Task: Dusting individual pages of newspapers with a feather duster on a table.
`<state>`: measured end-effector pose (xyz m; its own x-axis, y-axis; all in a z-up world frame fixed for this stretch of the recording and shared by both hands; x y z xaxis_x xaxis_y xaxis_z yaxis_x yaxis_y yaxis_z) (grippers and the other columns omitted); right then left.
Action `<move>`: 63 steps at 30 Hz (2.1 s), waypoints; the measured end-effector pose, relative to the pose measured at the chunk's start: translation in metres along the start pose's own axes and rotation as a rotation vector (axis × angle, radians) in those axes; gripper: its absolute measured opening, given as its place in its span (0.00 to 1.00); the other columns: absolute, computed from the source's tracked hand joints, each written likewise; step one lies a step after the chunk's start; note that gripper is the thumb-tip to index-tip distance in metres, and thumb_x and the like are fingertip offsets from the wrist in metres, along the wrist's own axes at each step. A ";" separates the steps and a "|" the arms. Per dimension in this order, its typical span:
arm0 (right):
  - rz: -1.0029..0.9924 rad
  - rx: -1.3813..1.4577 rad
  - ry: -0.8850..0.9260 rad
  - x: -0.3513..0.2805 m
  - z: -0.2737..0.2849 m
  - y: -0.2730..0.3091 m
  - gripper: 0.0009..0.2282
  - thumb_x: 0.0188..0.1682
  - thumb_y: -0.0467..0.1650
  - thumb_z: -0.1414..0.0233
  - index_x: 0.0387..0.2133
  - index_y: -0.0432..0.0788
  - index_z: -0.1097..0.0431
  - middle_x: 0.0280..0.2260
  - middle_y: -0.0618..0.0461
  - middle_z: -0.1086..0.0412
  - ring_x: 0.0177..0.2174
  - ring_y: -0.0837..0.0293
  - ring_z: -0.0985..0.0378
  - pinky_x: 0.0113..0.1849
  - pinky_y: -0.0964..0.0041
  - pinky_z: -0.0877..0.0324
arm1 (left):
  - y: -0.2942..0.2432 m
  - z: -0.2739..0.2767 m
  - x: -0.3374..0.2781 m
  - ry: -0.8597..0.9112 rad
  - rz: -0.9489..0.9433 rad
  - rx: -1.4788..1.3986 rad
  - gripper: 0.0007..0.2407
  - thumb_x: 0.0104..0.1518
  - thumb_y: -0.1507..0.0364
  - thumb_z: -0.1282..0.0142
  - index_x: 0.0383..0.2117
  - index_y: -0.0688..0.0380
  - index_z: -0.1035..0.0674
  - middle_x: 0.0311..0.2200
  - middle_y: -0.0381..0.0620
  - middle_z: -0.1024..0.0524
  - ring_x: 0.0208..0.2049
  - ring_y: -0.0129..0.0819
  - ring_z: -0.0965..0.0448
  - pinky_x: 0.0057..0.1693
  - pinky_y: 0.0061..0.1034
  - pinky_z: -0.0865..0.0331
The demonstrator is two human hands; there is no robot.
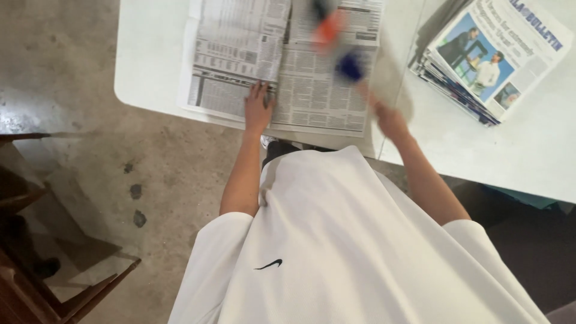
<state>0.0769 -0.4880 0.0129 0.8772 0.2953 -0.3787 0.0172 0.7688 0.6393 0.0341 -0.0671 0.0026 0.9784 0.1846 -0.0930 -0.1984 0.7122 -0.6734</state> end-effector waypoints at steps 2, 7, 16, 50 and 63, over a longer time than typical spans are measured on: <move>0.009 -0.306 0.066 -0.021 0.000 -0.002 0.12 0.61 0.29 0.61 0.50 0.36 0.34 0.40 0.32 0.27 0.45 0.36 0.24 0.47 0.43 0.31 | 0.026 -0.012 0.010 -0.003 0.118 -0.064 0.23 0.66 0.62 0.49 0.67 0.51 0.34 0.68 0.58 0.39 0.70 0.57 0.44 0.67 0.67 0.54; 0.325 -1.637 0.115 -0.048 -0.007 -0.063 0.11 0.60 0.33 0.56 0.49 0.62 0.27 0.42 0.67 0.23 0.44 0.66 0.18 0.44 0.68 0.25 | 0.053 -0.026 0.016 0.015 0.306 -0.139 0.23 0.73 0.52 0.58 0.71 0.41 0.40 0.70 0.51 0.41 0.73 0.45 0.49 0.69 0.67 0.71; -0.160 -0.146 -0.199 -0.041 0.036 -0.090 0.13 0.65 0.37 0.62 0.43 0.41 0.35 0.31 0.26 0.28 0.39 0.24 0.24 0.40 0.31 0.33 | -0.054 -0.115 0.006 -0.124 -0.254 0.246 0.32 0.59 0.58 0.36 0.69 0.49 0.36 0.69 0.60 0.44 0.72 0.56 0.51 0.68 0.63 0.54; -0.321 0.765 -0.126 0.038 -0.001 0.024 0.13 0.52 0.37 0.39 0.26 0.42 0.30 0.12 0.62 0.48 0.11 0.68 0.45 0.16 0.74 0.49 | -0.152 -0.111 -0.006 0.330 -0.346 -0.162 0.15 0.70 0.56 0.55 0.62 0.19 0.29 0.60 0.34 0.29 0.63 0.46 0.32 0.68 0.67 0.54; -0.256 0.864 -0.263 0.029 0.005 0.068 0.13 0.54 0.34 0.39 0.24 0.44 0.35 0.15 0.61 0.44 0.13 0.69 0.41 0.16 0.75 0.44 | -0.187 -0.064 0.030 0.097 -0.164 -0.516 0.04 0.54 0.68 0.32 0.34 0.43 0.13 0.31 0.40 0.16 0.32 0.35 0.14 0.37 0.21 0.22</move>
<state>0.1064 -0.4304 0.0485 0.8759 -0.0432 -0.4806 0.4825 0.0737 0.8728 0.1046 -0.2385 0.0787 0.9998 0.0181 -0.0078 -0.0128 0.2977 -0.9546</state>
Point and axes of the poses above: each hand's wrist, its own x-axis towards the middle knuckle, its own z-axis out of the back of the hand, y = z × x, the point moved 10 cm from there along x, towards the middle knuckle
